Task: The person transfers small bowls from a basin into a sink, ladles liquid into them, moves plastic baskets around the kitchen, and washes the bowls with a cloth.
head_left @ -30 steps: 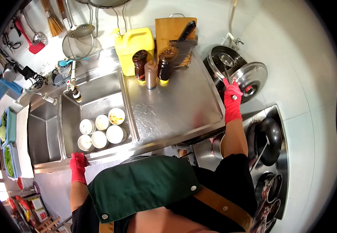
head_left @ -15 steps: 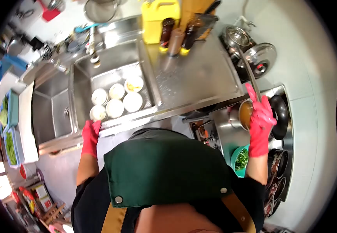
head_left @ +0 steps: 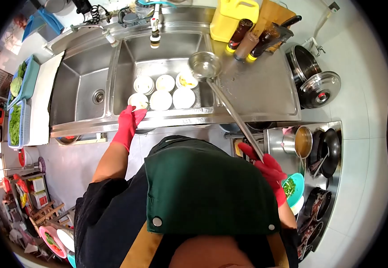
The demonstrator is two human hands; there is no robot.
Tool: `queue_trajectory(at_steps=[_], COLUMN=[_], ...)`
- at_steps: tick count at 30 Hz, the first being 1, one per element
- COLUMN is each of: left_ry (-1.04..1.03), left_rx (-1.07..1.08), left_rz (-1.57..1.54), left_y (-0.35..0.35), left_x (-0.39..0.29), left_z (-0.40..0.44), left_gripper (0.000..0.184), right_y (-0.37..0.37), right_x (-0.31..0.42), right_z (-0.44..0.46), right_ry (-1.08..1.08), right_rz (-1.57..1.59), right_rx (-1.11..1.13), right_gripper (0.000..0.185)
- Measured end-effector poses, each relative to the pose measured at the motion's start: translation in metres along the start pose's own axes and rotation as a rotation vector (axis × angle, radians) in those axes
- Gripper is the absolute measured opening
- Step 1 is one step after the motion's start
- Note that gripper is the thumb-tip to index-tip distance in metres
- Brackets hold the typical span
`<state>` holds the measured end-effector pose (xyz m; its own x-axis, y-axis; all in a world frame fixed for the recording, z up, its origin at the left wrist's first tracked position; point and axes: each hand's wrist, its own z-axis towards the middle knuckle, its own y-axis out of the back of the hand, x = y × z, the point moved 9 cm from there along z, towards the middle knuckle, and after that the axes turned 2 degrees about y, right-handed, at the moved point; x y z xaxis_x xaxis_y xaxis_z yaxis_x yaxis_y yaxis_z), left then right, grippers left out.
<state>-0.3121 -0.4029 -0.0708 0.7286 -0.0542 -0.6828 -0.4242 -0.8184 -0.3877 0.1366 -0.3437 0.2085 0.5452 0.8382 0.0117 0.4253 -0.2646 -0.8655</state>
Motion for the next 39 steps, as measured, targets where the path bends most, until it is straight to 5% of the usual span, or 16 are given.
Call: queue_trajectory(at_steps=[3, 6, 9, 16, 22, 24, 26, 32, 35, 39], left_ry=[-0.023, -0.01, -0.029, -0.039, -0.007, 0.004, -0.002, -0.053, -0.112, -0.186], left_rx=[0.017, 0.019, 0.008, 0.022, 0.007, -0.039, -0.031, -0.004, -0.093, -0.166], left_rz=[-0.01, -0.043, -0.016, 0.015, -0.029, -0.029, -0.037, 0.02, 0.081, -0.005], left_y=[0.0, -0.002, -0.003, -0.005, -0.006, -0.004, -0.001, 0.008, 0.004, 0.019], left_x=[-0.001, -0.002, -0.004, -0.007, -0.006, -0.005, -0.002, 0.001, -0.005, 0.001], left_z=[0.0, -0.004, -0.008, -0.01, -0.008, -0.01, -0.002, 0.007, -0.001, 0.017], left_gripper=[0.043, 0.043, 0.044, 0.045, 0.043, 0.042, 0.042, 0.045, 0.044, 0.039], right_y=[0.009, 0.003, -0.003, 0.018, 0.033, 0.036, 0.035, -0.008, -0.012, -0.002], right_x=[-0.005, -0.013, -0.002, 0.032, 0.067, 0.074, 0.09, 0.128, 0.202, 0.283], right_z=[0.027, 0.044, 0.051, 0.062, 0.07, 0.061, 0.045, 0.001, -0.01, -0.004], right_ry=[-0.136, -0.268, -0.16, 0.025, 0.298, 0.32, 0.59, 0.819, 1.157, 1.131], right_rz=[-0.439, -0.491, -0.95, -1.317, -1.893, -1.86, -1.975, -1.285, -1.254, -1.147], right_rx=[0.046, -0.01, -0.109, -0.263, -0.133, -0.157, -0.063, -0.166, -0.499, -0.61], right_gripper=[0.051, 0.052, 0.049, 0.049, 0.065, 0.071, 0.074, 0.074, 0.07, 0.062])
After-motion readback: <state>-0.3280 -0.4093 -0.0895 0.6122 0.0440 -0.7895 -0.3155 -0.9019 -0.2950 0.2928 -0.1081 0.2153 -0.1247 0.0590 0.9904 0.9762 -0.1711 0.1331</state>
